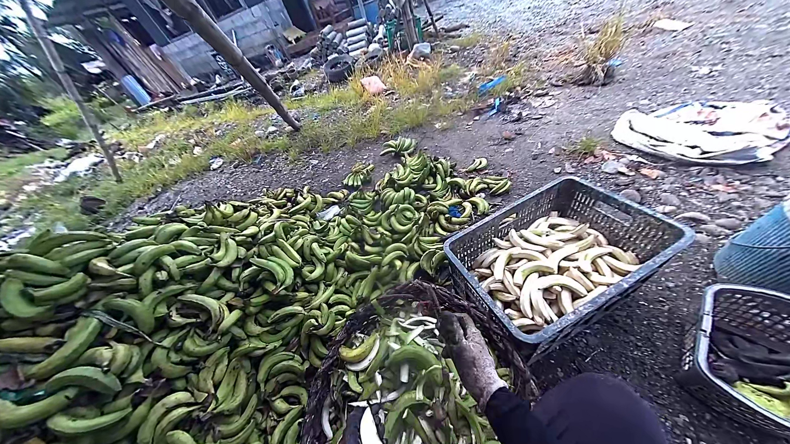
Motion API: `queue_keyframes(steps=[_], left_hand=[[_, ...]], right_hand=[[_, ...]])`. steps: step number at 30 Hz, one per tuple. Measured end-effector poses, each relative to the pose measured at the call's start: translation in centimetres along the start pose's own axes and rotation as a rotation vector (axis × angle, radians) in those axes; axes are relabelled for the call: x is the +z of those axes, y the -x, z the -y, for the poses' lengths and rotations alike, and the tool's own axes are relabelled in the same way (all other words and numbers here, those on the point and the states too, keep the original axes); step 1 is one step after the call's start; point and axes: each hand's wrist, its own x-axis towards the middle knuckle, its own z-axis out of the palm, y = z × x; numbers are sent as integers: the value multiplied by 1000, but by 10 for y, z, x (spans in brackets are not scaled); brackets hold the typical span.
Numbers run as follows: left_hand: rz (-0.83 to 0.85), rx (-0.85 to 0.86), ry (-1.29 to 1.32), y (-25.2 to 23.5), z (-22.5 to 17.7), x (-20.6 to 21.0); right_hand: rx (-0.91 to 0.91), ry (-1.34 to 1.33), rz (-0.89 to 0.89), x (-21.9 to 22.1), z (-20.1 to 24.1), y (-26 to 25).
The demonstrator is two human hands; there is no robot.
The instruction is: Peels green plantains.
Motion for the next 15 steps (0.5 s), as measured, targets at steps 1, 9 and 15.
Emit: queue_keyframes(steps=[1, 9, 15], left_hand=[[-8, 41, -26, -15, 7, -7], [114, 549, -720, -25, -61, 122], [10, 299, -1954, -108, -12, 59]], right_hand=[[2, -143, -87, -1, -1, -1], [-127, -721, -548, -20, 14, -1], [-197, -588, -441, -26, 4, -5]])
